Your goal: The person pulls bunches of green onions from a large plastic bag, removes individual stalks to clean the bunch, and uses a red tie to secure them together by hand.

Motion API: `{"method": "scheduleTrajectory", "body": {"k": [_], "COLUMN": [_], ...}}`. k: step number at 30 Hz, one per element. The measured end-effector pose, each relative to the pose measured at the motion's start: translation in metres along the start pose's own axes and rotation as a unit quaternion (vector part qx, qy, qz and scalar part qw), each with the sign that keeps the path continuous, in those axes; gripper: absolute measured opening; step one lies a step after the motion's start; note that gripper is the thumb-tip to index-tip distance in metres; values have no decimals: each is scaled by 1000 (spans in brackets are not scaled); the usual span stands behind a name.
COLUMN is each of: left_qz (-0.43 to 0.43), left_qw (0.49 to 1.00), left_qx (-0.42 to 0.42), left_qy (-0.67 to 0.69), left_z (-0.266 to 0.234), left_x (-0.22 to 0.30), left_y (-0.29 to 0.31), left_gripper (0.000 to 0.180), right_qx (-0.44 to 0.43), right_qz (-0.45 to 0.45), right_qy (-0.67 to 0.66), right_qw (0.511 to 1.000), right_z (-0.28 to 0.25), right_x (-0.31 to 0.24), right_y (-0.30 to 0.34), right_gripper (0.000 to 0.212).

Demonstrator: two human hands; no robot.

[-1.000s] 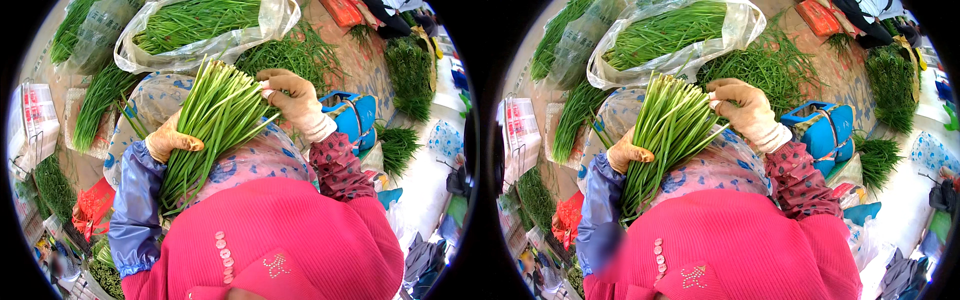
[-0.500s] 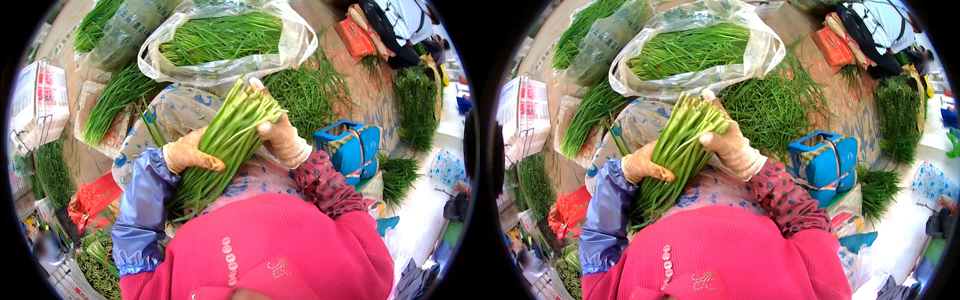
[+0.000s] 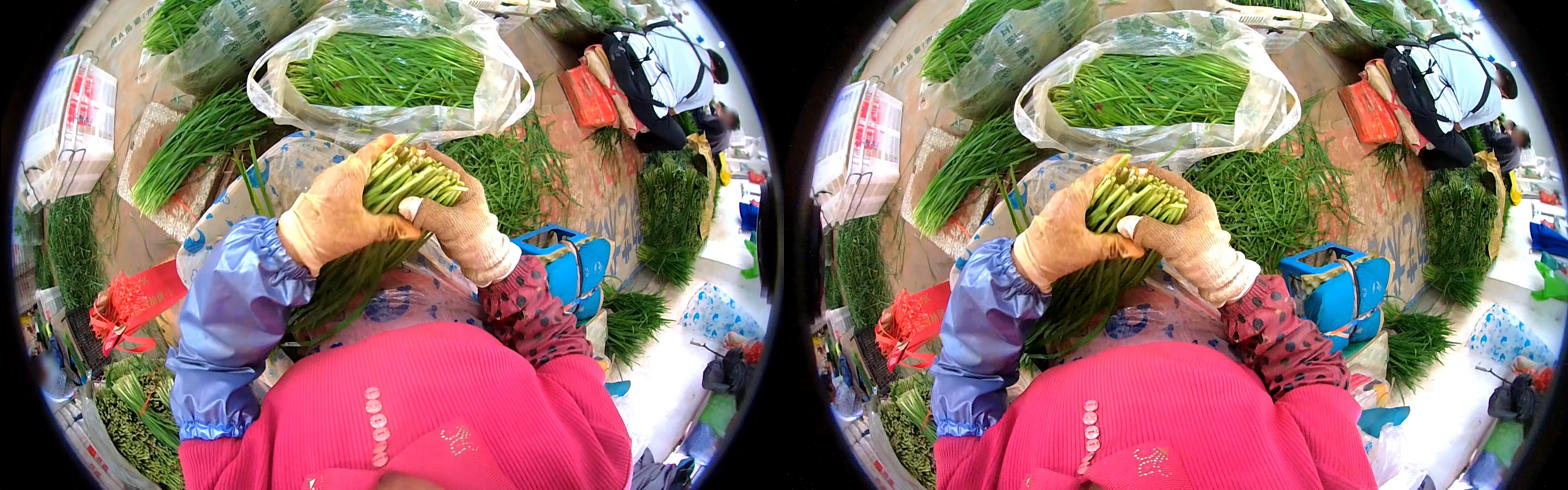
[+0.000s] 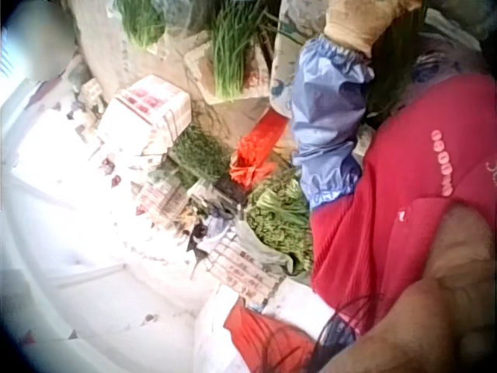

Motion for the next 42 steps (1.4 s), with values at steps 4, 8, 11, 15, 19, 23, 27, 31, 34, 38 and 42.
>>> {"method": "scheduleTrajectory", "body": {"k": [4, 8, 11, 15, 19, 23, 27, 31, 34, 38, 42], "left_qz": [-37, -82, -87, -107, -108, -87, -57, -54, -39, 51, 27], "left_qw": [973, 950, 938, 931, 900, 896, 907, 912, 915, 943, 821], "left_qx": [-1, 6, 12, 32, 71, 70, 87, 127, 184, 200, 539], "left_qy": [226, 301, 336, 346, 417, 429, 409, 386, 358, 262, 186], "left_z": [-5, -10, -6, -7, -11, -9, -1, -12, -38, -134, -302], "left_x": [-2, -5, -12, -9, -17, -17, -6, -10, -12, -1, 23], "left_y": [-4, -2, -2, 2, 7, 9, 7, 11, 18, 47, 177], "left_gripper": [63, 36, 37, 40, 33, 35, 31, 33, 36, 47, 34], "right_qx": [-32, -53, -36, -6, -24, -19, 20, 58, 30, 21, 162], "right_qz": [-8, -11, -10, -1, 3, -7, 12, 11, -9, -61, -321], "right_qy": [-55, -73, -64, -83, -150, -95, -83, -139, -164, -78, 284], "right_qw": [998, 996, 997, 997, 988, 995, 996, 988, 986, 995, 889], "right_z": [4, 5, 7, 9, 8, 9, 15, 18, 10, -15, -51], "right_x": [1, 4, 4, 5, 9, 7, 10, 7, 14, -36, -171], "right_y": [-2, -5, -5, -6, -10, -11, -11, -11, -17, -27, -16], "right_gripper": [56, 54, 52, 46, 39, 36, 31, 22, 27, 36, 39]}}
Point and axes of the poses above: each hand's wrist, its own y-axis away from the middle knuckle, its own z-axis out of the palm, x = y × z, the point moved 4 cm from there along -y, towards the middle knuckle
